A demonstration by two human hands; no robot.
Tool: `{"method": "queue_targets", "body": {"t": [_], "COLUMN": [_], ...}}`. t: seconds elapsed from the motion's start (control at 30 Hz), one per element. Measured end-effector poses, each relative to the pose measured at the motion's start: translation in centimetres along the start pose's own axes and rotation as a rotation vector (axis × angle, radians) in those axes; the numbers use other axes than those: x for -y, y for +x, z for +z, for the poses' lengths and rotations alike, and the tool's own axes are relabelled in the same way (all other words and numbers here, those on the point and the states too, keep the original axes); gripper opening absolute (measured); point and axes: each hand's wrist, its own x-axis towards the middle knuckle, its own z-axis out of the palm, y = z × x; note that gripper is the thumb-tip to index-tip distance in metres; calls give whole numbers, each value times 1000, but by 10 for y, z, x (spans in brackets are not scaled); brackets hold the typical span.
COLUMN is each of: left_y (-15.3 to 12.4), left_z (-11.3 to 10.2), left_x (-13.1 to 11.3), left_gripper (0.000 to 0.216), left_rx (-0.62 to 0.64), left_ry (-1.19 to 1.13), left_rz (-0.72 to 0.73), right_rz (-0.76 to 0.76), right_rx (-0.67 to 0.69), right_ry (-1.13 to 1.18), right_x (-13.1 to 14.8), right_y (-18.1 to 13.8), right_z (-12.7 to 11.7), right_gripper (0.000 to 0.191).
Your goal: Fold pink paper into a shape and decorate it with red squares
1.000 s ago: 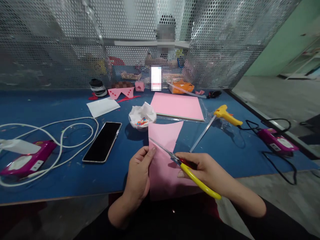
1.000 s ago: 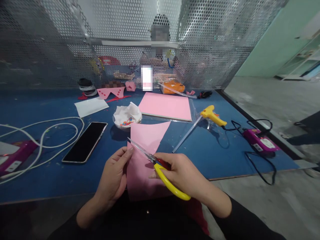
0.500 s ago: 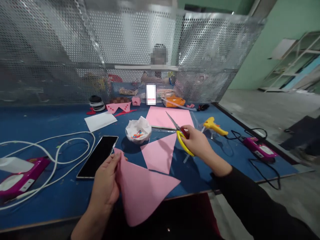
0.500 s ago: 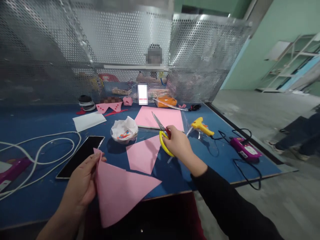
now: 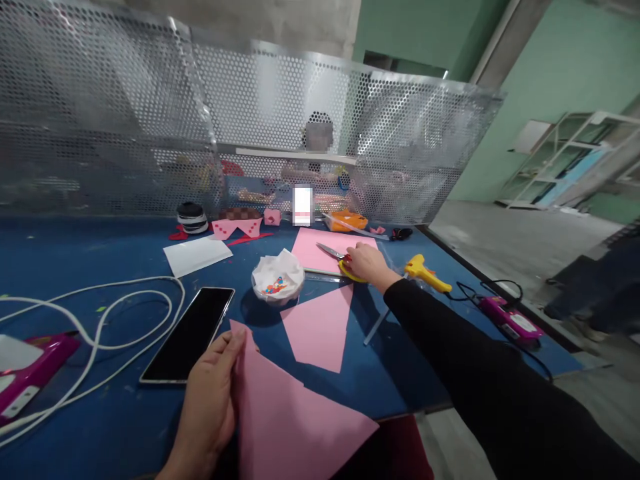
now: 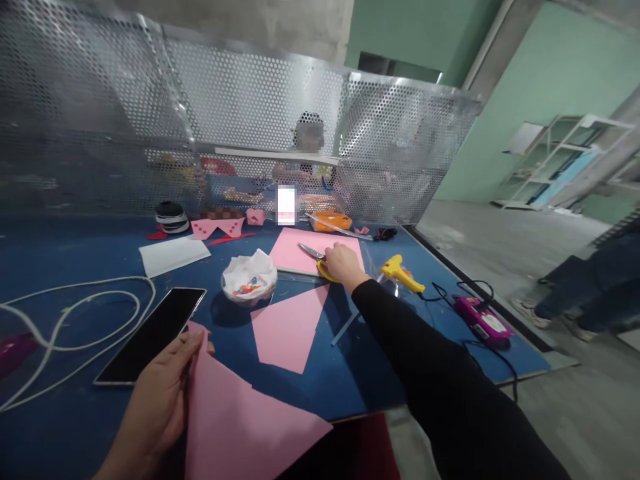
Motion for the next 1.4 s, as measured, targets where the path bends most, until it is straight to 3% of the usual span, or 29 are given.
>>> {"method": "queue_targets", "body": {"t": [0.13, 0.27, 0.4, 0.57, 0.8, 0.9, 1.0, 1.23, 1.33, 1.4], "left_y": [2, 1, 0, 2, 1, -1, -1, 0, -3, -4], "left_z": [0, 0, -1, -2, -1, 0, 1, 1, 4, 6], "left_x": [2, 2, 2, 4, 3, 1, 1, 3, 3, 3], "left_gripper": [46, 46, 42, 39, 39, 43, 46, 39, 39, 36], "left_rx": [-10, -18, -2, -4, -30, -31, -41, -25, -46, -43], "left_ry": [4, 3, 4, 0, 17, 30, 29, 4, -11, -10], "left_rz": [6, 10, 10, 8, 14, 21, 15, 22, 61, 69], "right_rz": [-256, -460, -520, -501, -551, -526, -405, 89, 128, 78], "right_rx": [98, 201, 261, 234, 262, 304, 309, 16, -84, -90], "right_ry": [40, 116, 173, 214, 316, 396, 465, 570, 631, 692], "right_x": [26, 50, 54, 51, 46, 36, 17, -32, -31, -18], "right_y": [-22, -44, -46, -38, -33, -33, -25, 11, 8, -8], "right_z": [0, 9, 9, 6, 7, -2, -15, -34, -39, -39], "right_gripper": [31, 42, 30, 59, 32, 23, 19, 35, 34, 29]}}
